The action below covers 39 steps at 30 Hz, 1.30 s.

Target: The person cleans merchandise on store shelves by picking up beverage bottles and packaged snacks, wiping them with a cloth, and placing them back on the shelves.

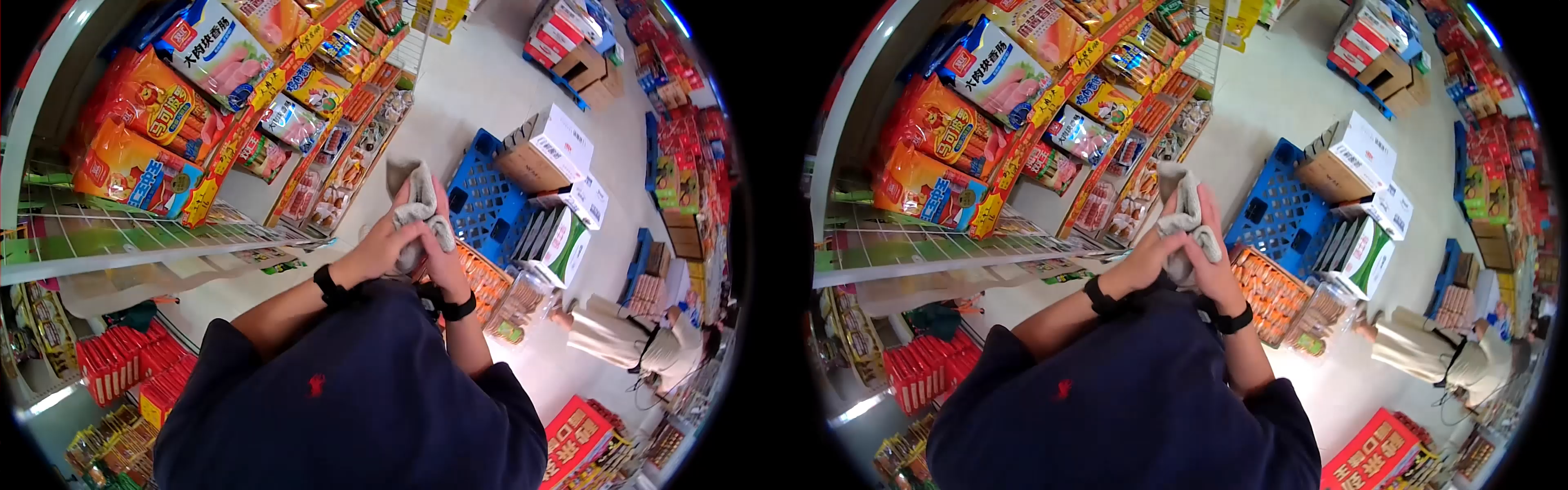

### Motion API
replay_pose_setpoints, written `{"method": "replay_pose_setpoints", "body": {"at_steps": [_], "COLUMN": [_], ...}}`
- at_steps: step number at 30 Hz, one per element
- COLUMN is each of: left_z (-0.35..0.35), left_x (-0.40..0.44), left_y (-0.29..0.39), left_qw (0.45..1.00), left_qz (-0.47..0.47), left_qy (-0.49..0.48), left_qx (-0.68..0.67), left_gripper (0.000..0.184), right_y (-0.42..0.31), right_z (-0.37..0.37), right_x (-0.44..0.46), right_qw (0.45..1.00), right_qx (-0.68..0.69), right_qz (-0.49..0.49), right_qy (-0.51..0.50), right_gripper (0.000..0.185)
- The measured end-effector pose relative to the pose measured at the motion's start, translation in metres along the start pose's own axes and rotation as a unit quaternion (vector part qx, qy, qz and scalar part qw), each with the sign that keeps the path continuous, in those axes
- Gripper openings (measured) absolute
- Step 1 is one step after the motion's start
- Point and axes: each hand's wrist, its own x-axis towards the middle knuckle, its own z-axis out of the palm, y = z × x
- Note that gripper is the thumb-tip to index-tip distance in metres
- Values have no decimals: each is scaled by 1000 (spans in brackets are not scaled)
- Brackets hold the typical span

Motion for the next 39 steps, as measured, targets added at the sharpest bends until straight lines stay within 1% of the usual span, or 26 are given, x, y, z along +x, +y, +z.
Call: {"method": "replay_pose_setpoints", "body": {"at_steps": [1, 2, 3, 5, 6, 7, 9, 10, 13, 15, 17, 18, 19, 21, 23, 25, 26, 27, 29, 30, 31, 33, 34, 35, 37, 39], "left_z": [-8, -11, -13, -24, -28, -33, -42, -43, -50, -62, -86, -105, -119, -168, -224, -249, -260, -280, -318, -321, -331, -349, -299, -318, -302, -287], "left_x": [10, 17, 22, 30, 34, 39, 49, 54, 71, 88, 102, 110, 118, 126, 134, 138, 138, 137, 135, 147, 145, 141, 151, 149, 146, 155], "left_y": [5, 11, 18, 21, 22, 22, 24, 26, 38, 29, 10, 1, 5, -34, -81, -79, -81, -95, -130, -129, -139, -153, -108, -121, -105, -83], "left_qw": [994, 989, 981, 980, 979, 978, 989, 993, 995, 987, 953, 939, 920, 863, 790, 794, 799, 800, 787, 729, 726, 696, 727, 717, 748, 735], "left_qz": [-40, -42, -46, -65, -87, -84, -38, -5, 1, 4, -41, -32, -66, -68, -15, -40, -73, -68, -127, -110, -103, -202, -82, -44, -14, -21], "left_qy": [-23, -23, -22, -14, -16, -10, -16, 13, 77, 133, 300, 343, 385, 499, 610, 604, 594, 594, 603, 672, 676, 689, 681, 684, 656, 673], "left_qx": [-97, -142, -186, -187, -186, -191, -143, -116, -67, -86, 18, 11, 10, -51, 57, 59, 57, 56, 9, -75, -79, -15, -28, -130, -99, -79], "left_gripper": [72, 70, 68, 67, 66, 66, 63, 64, 66, 66, 60, 54, 50, 45, 35, 31, 29, 29, 27, 29, 29, 29, 35, 39, 37, 38], "right_y": [-13, -19, -18, -13, -15, -18, -21, -18, -5, 6, 20, 30, 25, 30, 17, 3, 2, -2, -9, -7, -4, 6, 15, 29, 30, 26], "right_z": [4, 5, 0, -13, -13, -13, -10, -10, -13, -18, -30, -40, -46, -68, -80, -90, -98, -104, -112, -115, -118, -125, -129, -133, -128, -119], "right_x": [16, 34, 49, 71, 82, 90, 106, 115, 150, 178, 211, 231, 249, 291, 322, 356, 370, 383, 400, 407, 413, 424, 429, 433, 436, 440], "right_qw": [996, 985, 985, 987, 987, 986, 987, 989, 993, 991, 992, 997, 997, 989, 982, 962, 956, 955, 943, 944, 941, 946, 945, 945, 942, 930], "right_qx": [-63, -124, -125, -137, -143, -146, -154, -149, -119, -129, -127, -75, -53, -52, -61, -109, -112, -115, -114, -118, -120, -100, -91, -102, -65, -54], "right_qz": [-57, -119, -119, -49, -46, -42, -21, -18, -1, -19, -13, -6, 30, 60, 71, 5, 1, -4, 36, 14, 8, 68, 86, 81, 108, 120], "right_qy": [2, 2, -8, -68, -58, -65, -29, -17, -10, -16, 7, -15, -42, -127, -165, -252, -271, -272, -310, -308, -316, -300, -304, -298, -311, -342], "right_gripper": [71, 70, 70, 63, 53, 53, 46, 42, 40, 39, 40, 41, 43, 43, 43, 44, 44, 44, 44, 44, 44, 43, 44, 44, 42, 41]}}
